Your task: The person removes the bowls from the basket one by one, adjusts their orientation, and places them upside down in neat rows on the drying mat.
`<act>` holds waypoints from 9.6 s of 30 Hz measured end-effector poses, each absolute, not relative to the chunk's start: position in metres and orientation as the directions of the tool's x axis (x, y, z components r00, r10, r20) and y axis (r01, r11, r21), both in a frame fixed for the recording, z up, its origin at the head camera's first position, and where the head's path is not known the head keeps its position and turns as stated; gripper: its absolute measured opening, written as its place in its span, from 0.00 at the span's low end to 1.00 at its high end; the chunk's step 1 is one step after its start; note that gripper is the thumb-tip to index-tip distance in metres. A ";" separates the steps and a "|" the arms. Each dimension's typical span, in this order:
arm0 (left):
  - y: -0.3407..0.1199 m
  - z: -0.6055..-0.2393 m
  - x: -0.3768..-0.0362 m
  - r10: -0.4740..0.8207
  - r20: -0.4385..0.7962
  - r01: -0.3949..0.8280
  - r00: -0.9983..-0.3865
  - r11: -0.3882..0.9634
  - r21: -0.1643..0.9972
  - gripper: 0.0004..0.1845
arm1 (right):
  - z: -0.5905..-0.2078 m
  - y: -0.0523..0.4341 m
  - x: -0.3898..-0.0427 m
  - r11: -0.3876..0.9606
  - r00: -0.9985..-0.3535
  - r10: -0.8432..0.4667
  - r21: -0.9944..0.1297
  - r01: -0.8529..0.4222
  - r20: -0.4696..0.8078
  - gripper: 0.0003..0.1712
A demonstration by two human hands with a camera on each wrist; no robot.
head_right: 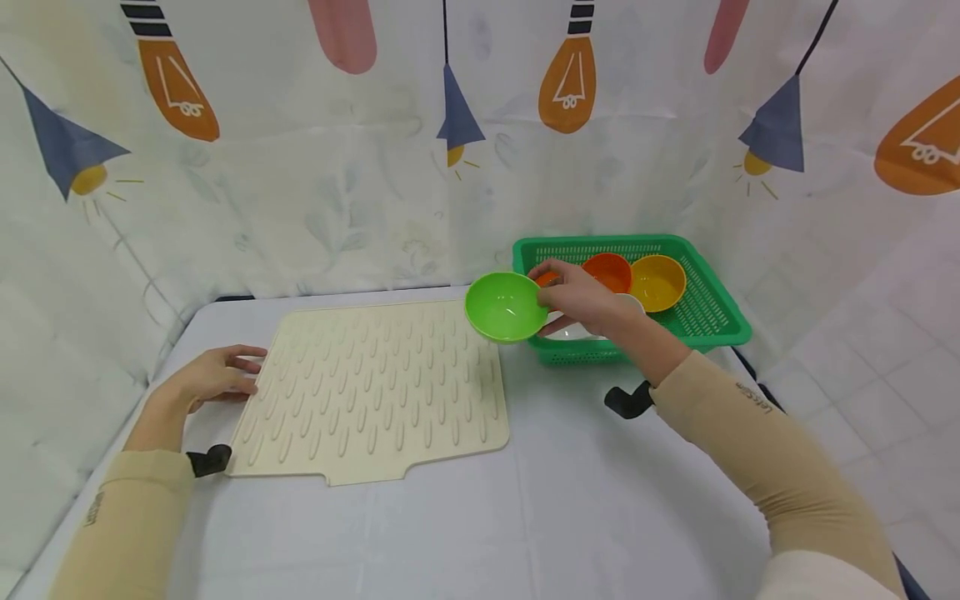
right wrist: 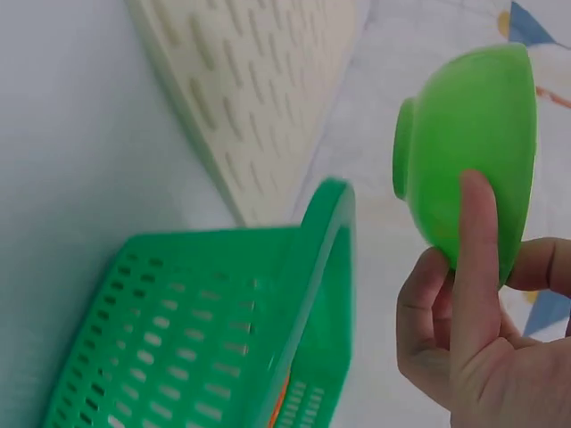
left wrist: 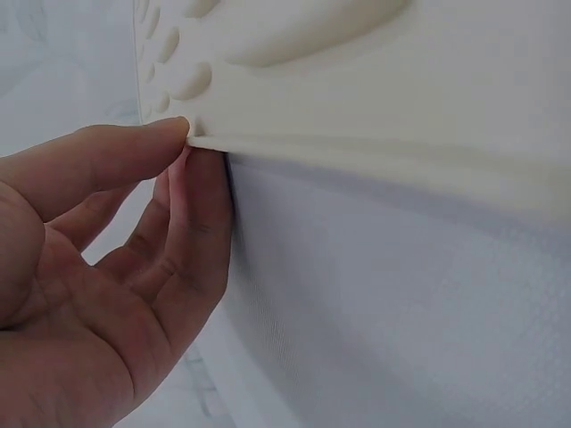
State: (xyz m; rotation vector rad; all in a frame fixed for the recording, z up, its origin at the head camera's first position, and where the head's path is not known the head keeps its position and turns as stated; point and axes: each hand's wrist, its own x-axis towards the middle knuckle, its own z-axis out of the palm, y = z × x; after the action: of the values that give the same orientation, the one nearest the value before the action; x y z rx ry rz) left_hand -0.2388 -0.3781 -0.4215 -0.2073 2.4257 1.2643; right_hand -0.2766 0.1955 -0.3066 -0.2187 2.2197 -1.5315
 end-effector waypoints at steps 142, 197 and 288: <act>-0.190 -0.402 -0.234 0.485 0.086 0.239 -0.870 0.263 0.935 0.35 | -0.387 0.097 -0.261 0.132 -0.785 -0.483 -0.918 0.374 -0.389 0.37; -0.147 -0.401 -0.209 0.563 0.347 0.660 -0.751 0.606 0.445 0.36 | -0.376 0.094 -0.255 0.258 -0.849 -0.426 -0.941 0.219 -0.314 0.28; -0.332 -0.415 -0.282 0.278 -0.026 0.187 -0.960 0.709 0.680 0.33 | -0.435 -0.110 -0.315 0.563 -0.762 -0.641 -0.618 -0.549 0.092 0.33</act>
State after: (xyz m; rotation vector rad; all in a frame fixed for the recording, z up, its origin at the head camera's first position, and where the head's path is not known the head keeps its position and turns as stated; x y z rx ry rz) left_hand -0.2821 -0.3324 -0.4148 0.3812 2.7856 1.0885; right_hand -0.3145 -0.1101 -0.4350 -1.0151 2.6486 -0.9711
